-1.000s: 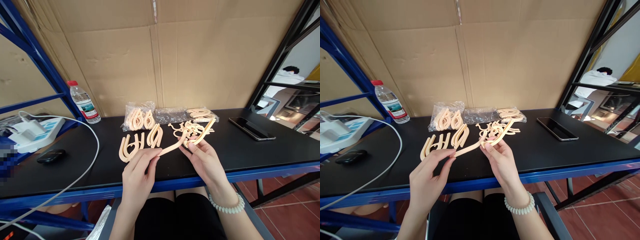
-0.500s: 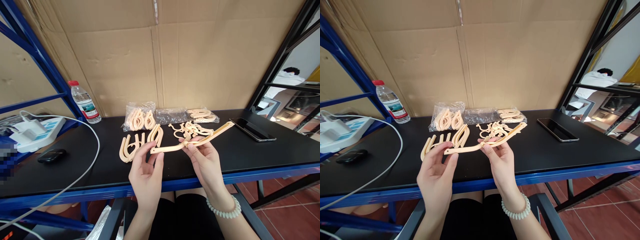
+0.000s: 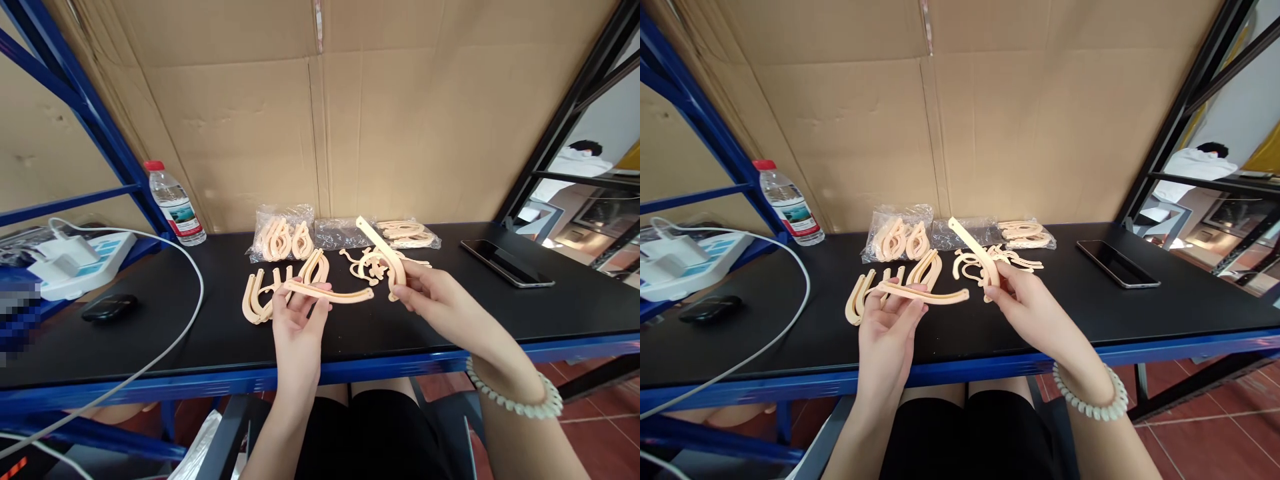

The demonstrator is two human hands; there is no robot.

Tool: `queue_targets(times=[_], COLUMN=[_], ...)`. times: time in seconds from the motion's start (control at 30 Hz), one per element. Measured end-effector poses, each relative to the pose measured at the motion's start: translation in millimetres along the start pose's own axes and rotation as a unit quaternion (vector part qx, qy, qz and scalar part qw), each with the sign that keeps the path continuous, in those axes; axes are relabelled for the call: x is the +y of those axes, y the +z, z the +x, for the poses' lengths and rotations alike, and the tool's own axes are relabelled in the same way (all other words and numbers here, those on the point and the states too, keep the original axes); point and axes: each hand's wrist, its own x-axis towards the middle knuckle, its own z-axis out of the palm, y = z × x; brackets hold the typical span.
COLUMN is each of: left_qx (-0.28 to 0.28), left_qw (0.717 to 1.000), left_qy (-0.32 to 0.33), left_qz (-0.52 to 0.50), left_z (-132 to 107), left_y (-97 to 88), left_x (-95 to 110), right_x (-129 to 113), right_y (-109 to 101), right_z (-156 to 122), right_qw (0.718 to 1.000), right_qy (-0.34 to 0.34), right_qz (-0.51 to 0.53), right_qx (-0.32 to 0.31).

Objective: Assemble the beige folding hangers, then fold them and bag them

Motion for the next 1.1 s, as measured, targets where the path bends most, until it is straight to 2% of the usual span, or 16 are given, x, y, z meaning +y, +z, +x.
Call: queue_targets(times=[0.07,0.23,0.37,0.47,0.63,0.87,1.03,1.1], left_qx=[-0.001,-0.022,-0.005,-0.019,-0.038,-0.040,-0.040,-0.056], left_qw=[1.000,0.999,0.999,0.998,0.997,0.998,0.999,0.998], left_qy=[-0.016,-0.022,-0.025,-0.026,-0.038,-0.020,-0.010,0.002], left_qz=[-0.008,-0.010,-0.039,-0.045,-0.055,-0.052,-0.021,0.008], left_z=[-0.8,-2.4,-2.0,-1.7,-2.5,-3.9,-5.5,-6.4], left_y=[0.2,0.5,-0.5,-0.8,-0.9,-0.8,0.3,0.6], left_x=[2.0,3.4,2.8,3.7,6.9,6.7,3.2,2.1], right_x=[-3.6,-2.4,10.0,15.9,12.5,12.2,9.3,7.3], right_y=[-1.3,10.6,17.8,22.9,32.1,47.2,56.3,58.7], right_z=[3.5,9.1,10.1,7.3,-3.0,-12.4,-15.0,-15.4], right_qw=[0.999,0.988,0.947,0.916,0.904,0.871,0.877,0.879], right_qy=[0.018,0.056,0.107,0.116,0.101,0.114,0.124,0.123], right_qz=[0.024,0.147,0.301,0.384,0.415,0.476,0.462,0.459], right_qx=[-0.015,-0.008,-0.029,-0.029,0.018,0.032,0.036,0.039])
